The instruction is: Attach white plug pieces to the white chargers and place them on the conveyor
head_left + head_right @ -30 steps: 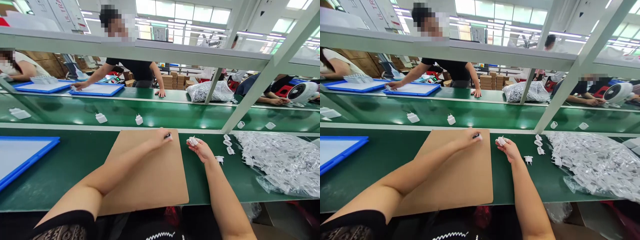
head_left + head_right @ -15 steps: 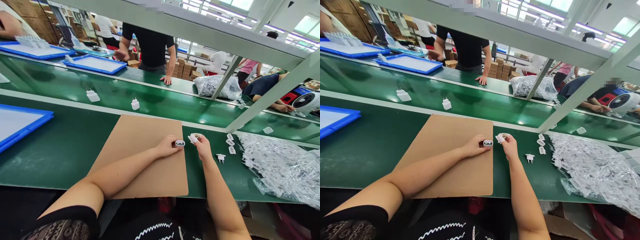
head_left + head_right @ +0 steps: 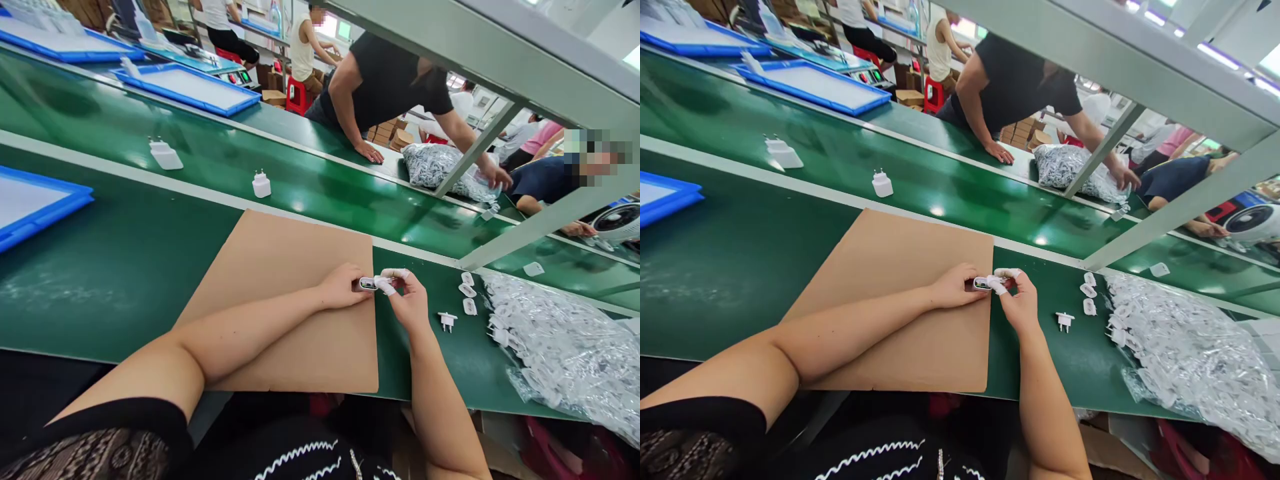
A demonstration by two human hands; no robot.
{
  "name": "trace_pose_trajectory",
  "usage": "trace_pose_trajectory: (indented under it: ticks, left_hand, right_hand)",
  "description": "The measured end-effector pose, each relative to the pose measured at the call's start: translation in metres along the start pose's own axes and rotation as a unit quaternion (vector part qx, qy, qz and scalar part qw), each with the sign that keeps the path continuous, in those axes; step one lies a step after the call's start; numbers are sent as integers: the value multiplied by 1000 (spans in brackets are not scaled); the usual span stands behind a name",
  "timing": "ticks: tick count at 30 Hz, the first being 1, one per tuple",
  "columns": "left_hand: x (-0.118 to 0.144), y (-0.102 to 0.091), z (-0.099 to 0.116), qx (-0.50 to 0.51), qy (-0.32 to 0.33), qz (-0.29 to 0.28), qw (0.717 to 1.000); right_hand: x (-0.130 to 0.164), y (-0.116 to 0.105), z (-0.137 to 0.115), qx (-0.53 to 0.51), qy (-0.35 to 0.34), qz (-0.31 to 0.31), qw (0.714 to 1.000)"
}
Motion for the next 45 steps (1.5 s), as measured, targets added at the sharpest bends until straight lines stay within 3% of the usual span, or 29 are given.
trace_pose_trajectory:
  ticks: [4, 7, 19, 28, 38, 41, 45]
  left_hand:
    - [-1, 0, -2, 14, -6, -2, 1000]
    - [-2, -1, 1, 32, 5, 2, 999]
    - [-2, -3, 2, 46, 8, 6, 999]
    - [-3, -1, -2, 50, 0, 1, 999]
    - [-1, 1, 0, 38, 8, 3, 999]
    - [0, 3, -2, 47, -1, 3, 999]
    - [3, 9, -8, 74, -44, -1, 996]
  right_hand:
    - [7, 12, -20, 146, -137, -16, 980]
    - [8, 19, -20, 190, -184, -39, 964]
    - [6, 27, -14, 201, -179, -54, 962]
    - [3, 30, -16, 269, -217, -64, 936]
    - [4, 27, -9, 241, -146, -30, 959]
    - [5, 27, -1, 171, -94, -7, 981]
    - [-1, 20, 12, 18, -17, -26, 999]
Point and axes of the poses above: each hand's wrist, its own x-axis away from the middle knuckle, its own y-axis out of the palm, z = x × y, the point moved 7 cm from there along -x, towards the middle knuckle, and after that the axes turned 5 degrees about z, right-handed, at the moved point
